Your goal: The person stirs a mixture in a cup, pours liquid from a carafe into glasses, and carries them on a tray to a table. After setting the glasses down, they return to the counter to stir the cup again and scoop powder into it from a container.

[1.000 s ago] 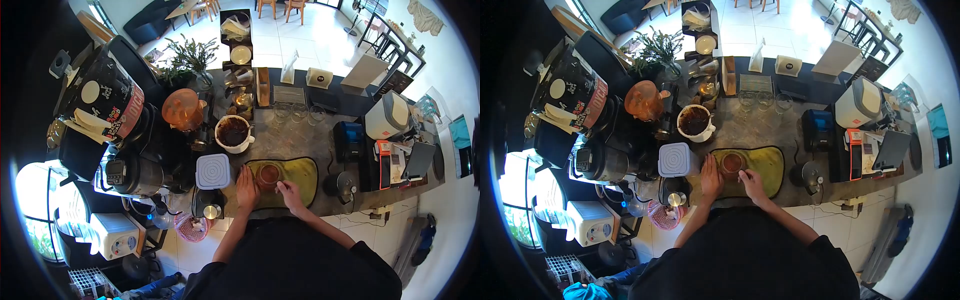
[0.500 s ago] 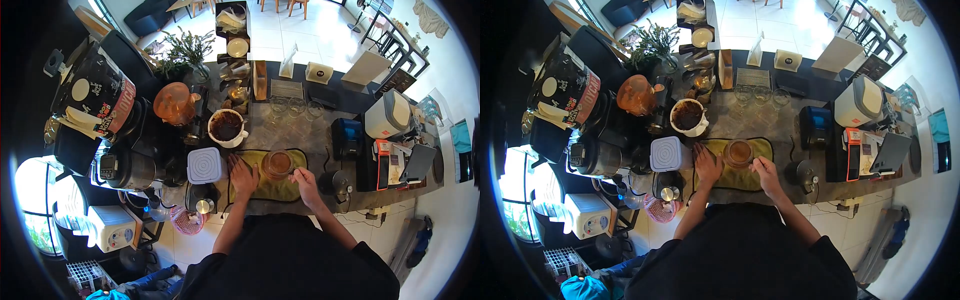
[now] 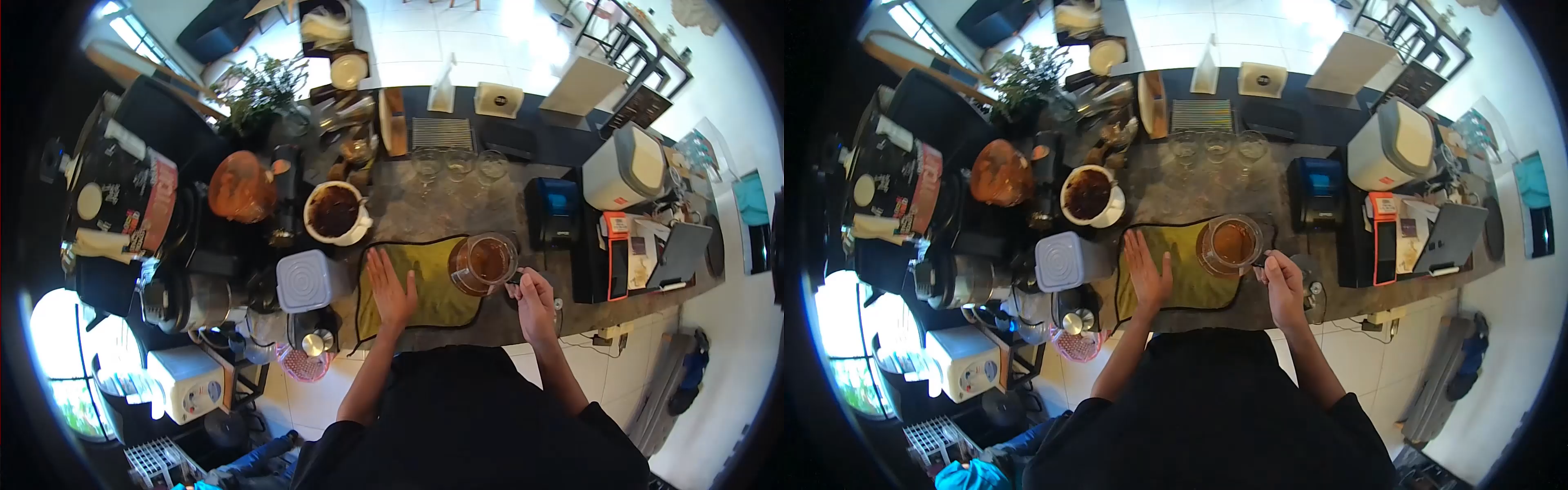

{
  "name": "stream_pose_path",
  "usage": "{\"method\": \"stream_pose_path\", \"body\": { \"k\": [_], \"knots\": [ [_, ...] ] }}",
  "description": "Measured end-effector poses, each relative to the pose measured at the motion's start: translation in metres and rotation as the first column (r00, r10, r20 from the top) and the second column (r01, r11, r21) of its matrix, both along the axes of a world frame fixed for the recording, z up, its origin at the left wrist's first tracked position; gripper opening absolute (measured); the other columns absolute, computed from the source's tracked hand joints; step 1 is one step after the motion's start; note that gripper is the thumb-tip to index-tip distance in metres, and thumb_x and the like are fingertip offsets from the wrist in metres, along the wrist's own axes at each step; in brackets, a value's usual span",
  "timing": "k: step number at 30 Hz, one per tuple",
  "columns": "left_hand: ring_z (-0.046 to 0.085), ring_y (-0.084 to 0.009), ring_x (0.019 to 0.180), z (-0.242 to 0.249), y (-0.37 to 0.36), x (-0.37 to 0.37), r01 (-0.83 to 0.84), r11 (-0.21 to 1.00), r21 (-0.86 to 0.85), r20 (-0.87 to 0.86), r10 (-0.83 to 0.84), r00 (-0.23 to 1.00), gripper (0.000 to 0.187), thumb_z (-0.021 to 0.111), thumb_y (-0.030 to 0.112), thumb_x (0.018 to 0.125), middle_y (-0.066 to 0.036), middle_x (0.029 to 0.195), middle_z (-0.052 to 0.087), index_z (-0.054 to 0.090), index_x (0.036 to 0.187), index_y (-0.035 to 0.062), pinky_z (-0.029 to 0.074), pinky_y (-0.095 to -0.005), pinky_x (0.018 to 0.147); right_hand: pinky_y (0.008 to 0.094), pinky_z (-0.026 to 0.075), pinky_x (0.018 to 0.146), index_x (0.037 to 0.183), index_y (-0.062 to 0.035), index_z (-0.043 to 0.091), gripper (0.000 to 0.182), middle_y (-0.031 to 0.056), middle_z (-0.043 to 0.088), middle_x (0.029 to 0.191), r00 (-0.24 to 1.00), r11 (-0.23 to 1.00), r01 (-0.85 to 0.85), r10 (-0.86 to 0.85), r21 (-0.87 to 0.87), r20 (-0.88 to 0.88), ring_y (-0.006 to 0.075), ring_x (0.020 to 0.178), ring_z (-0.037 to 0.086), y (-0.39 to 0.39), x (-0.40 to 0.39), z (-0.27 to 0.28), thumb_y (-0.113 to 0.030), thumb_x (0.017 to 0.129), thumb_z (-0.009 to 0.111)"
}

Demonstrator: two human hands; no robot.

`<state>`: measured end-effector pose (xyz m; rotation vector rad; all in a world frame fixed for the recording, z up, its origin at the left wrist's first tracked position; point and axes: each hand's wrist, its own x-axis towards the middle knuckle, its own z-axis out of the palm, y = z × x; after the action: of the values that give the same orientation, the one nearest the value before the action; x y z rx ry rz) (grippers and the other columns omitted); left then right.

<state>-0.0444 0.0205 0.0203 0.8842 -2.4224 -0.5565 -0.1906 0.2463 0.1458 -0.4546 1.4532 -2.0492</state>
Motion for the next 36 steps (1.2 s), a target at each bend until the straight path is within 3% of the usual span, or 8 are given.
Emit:
{"method": "stream_pose_path", "body": {
  "k": [5,10,16,20,26,28,31,36],
  "knots": [
    [0.033,-0.0417,0.149,0.066,-0.005,-0.106,0.340,0.940,-0.007,-0.239,-0.332,0.913,0.060,0.062,0.014,0.095,-0.024,0.155,0.042,0.042,0.150,-0.0002,0.028,-0.0553,0.119,0.0293,0.037,0.076,0.100,-0.0029,0.061,0.021,-0.0031,0.044,0.081,0.990,0.989,0.135,-0.137,-0.055,-0.037,0.0076,0.076,0.039,0.014,-0.010,0.025,-0.019,0.109,0.051],
    [0.027,-0.0380,0.152,0.074,-0.032,-0.228,0.540,0.824,-0.172,0.000,-0.548,0.837,0.074,0.074,0.032,0.089,-0.021,0.155,0.043,0.044,0.149,0.0005,0.023,-0.0543,0.122,0.0281,0.035,0.075,0.101,-0.0006,0.061,0.022,-0.0022,0.044,0.082,0.982,0.983,0.172,-0.176,-0.069,-0.062,0.0077,0.077,0.038,0.036,-0.032,0.022,-0.018,0.108,0.051],
    [0.028,-0.0358,0.152,0.055,-0.044,-0.299,0.527,0.830,-0.182,0.383,-0.434,0.815,0.100,0.081,0.059,0.075,-0.020,0.150,0.050,0.047,0.148,0.0004,0.015,-0.0557,0.125,0.0277,0.034,0.075,0.094,-0.0021,0.059,0.022,-0.0009,0.044,0.083,0.963,0.969,0.239,-0.245,-0.066,-0.109,0.0082,0.077,0.037,0.055,-0.051,0.016,-0.017,0.108,0.050],
    [0.030,-0.0350,0.151,0.045,-0.041,-0.307,0.506,0.845,-0.172,0.360,-0.424,0.831,0.093,0.085,0.054,0.072,-0.019,0.145,0.054,0.052,0.140,0.0001,0.014,-0.0565,0.124,0.0281,0.033,0.073,0.084,-0.0054,0.052,0.027,-0.0007,0.043,0.083,0.963,0.968,0.247,-0.250,-0.038,-0.102,0.0083,0.077,0.036,0.054,-0.060,0.017,-0.017,0.108,0.050],
    [0.046,-0.0339,0.140,0.075,-0.030,-0.291,0.516,0.845,-0.142,-0.015,-0.523,0.852,0.083,0.093,0.036,0.065,-0.016,0.133,0.061,0.055,0.129,0.0014,0.029,-0.0524,0.120,0.0276,0.034,0.073,0.089,-0.0037,0.056,0.024,-0.0013,0.044,0.083,0.971,0.969,0.220,-0.229,-0.113,-0.073,0.0079,0.076,0.037,0.049,-0.069,0.021,-0.017,0.109,0.050],
    [0.056,-0.0328,0.126,0.107,-0.023,-0.268,0.507,0.847,0.156,-0.304,-0.448,0.841,0.078,0.092,0.026,0.065,-0.015,0.122,0.061,0.055,0.130,0.0041,0.042,-0.0485,0.109,0.0273,0.032,0.071,0.083,-0.0053,0.051,0.029,-0.0017,0.040,0.081,0.956,0.956,0.283,-0.287,-0.071,-0.057,0.0079,0.074,0.035,0.040,-0.068,0.038,-0.019,0.108,0.051],
    [0.060,-0.0284,0.110,0.136,-0.018,-0.223,0.501,0.849,0.165,-0.456,-0.385,0.802,0.075,0.091,0.019,0.067,-0.012,0.114,0.059,0.055,0.132,0.0068,0.049,-0.0429,0.097,0.0269,0.030,0.068,0.078,-0.0068,0.047,0.033,-0.0024,0.036,0.076,0.939,0.940,0.339,-0.341,-0.046,-0.047,0.0079,0.071,0.033,0.040,-0.080,0.035,-0.020,0.108,0.054],
    [0.057,-0.0234,0.105,0.140,-0.006,-0.159,0.522,0.799,0.297,-0.612,-0.260,0.746,0.074,0.091,0.015,0.067,-0.008,0.116,0.053,0.056,0.132,0.0066,0.049,-0.0380,0.093,0.0264,0.032,0.068,0.081,-0.0058,0.053,0.029,-0.0033,0.037,0.076,0.976,0.981,0.178,-0.186,-0.074,-0.113,0.0073,0.071,0.034,0.021,-0.095,0.039,-0.018,0.107,0.055]
  ]
}}
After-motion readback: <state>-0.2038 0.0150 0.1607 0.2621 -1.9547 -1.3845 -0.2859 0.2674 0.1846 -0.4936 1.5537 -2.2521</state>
